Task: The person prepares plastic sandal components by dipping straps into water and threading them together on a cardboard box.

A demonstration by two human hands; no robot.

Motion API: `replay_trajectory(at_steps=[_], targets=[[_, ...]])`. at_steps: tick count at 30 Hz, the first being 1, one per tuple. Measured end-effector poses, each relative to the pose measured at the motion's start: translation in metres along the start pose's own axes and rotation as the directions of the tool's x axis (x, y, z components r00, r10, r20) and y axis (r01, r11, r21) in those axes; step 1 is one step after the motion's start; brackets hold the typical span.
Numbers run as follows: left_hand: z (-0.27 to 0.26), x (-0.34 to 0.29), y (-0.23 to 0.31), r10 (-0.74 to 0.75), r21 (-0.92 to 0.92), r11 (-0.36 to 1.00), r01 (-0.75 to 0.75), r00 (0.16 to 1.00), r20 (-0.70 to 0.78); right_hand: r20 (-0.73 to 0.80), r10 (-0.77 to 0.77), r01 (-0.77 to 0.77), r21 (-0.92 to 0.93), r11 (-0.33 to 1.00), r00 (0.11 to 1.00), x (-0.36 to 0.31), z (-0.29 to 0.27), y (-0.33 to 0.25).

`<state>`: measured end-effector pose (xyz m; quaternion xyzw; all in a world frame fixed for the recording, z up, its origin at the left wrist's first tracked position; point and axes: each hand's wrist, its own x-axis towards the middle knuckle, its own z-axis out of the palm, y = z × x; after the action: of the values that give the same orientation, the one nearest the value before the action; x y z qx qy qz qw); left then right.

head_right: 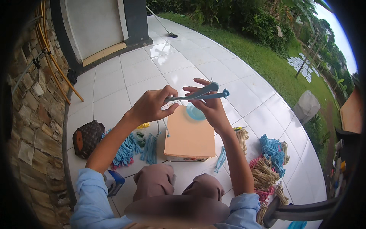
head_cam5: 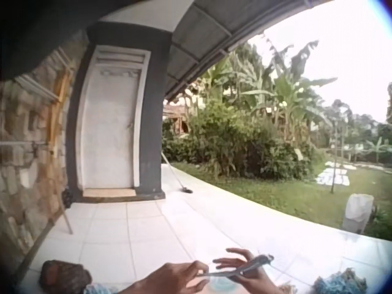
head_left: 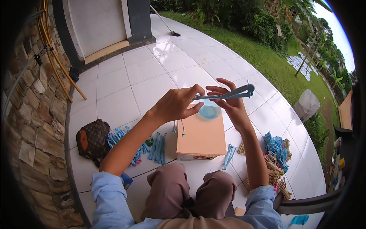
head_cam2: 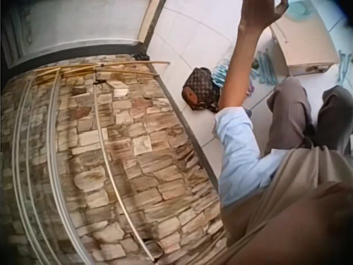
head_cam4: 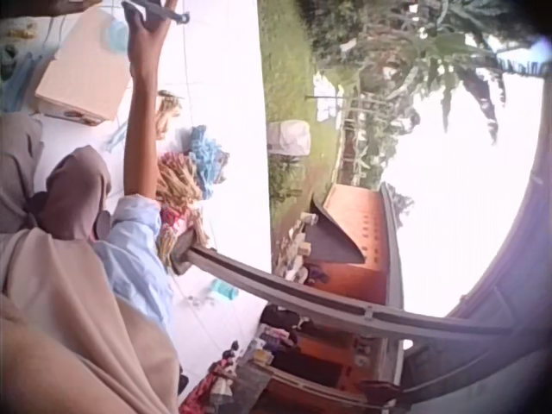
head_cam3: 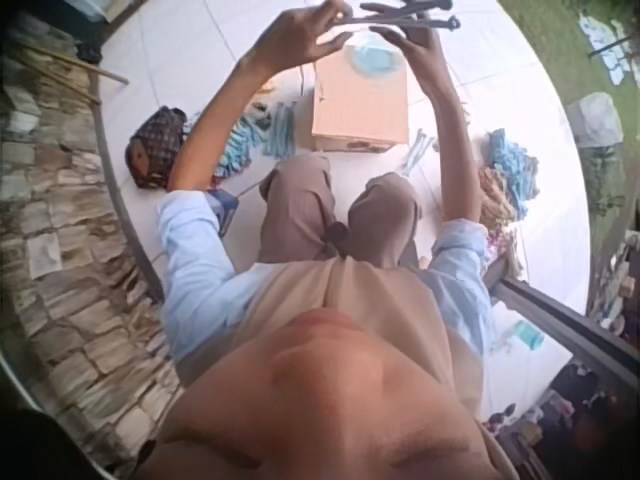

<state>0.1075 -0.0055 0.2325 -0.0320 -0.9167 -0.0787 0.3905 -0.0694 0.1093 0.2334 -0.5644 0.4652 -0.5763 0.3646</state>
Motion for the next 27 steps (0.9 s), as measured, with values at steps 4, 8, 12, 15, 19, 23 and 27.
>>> replay_trajectory(at_steps=[4,8,12,15,19,23,27], targets=[[0.002,-0.005,0.03,-0.346,0.009,0.937,0.349,0.926,0.151,-0.04,-0.171,0.174,0.083,0.981,0.984,-0.028,0.011,-0.016],[0.012,-0.007,0.062,-0.518,-0.017,0.837,0.546,0.803,0.295,-0.033,-0.138,0.142,0.154,0.978,0.99,-0.054,0.012,-0.013],[0.028,-0.004,0.083,-0.544,-0.227,0.755,0.616,0.78,0.308,-0.137,-0.024,0.064,0.295,0.953,0.99,-0.067,0.032,0.006],[0.048,-0.004,0.094,-0.55,-0.275,0.764,0.583,0.812,0.194,-0.209,0.178,-0.073,0.429,0.9,0.962,-0.078,0.051,0.023],[0.052,0.012,0.104,-0.535,-0.496,0.752,0.434,0.842,-0.073,-0.452,-0.022,0.16,0.269,0.95,0.892,-0.081,0.051,0.003],[0.032,0.022,0.095,-0.692,-0.842,0.384,0.379,0.722,0.009,-0.484,-0.076,0.135,0.089,0.987,0.872,-0.087,0.037,-0.025],[0.028,0.033,0.066,-0.709,-0.921,0.269,0.281,0.705,0.008,-0.506,-0.141,0.137,-0.044,0.99,0.851,-0.093,-0.007,-0.031]])
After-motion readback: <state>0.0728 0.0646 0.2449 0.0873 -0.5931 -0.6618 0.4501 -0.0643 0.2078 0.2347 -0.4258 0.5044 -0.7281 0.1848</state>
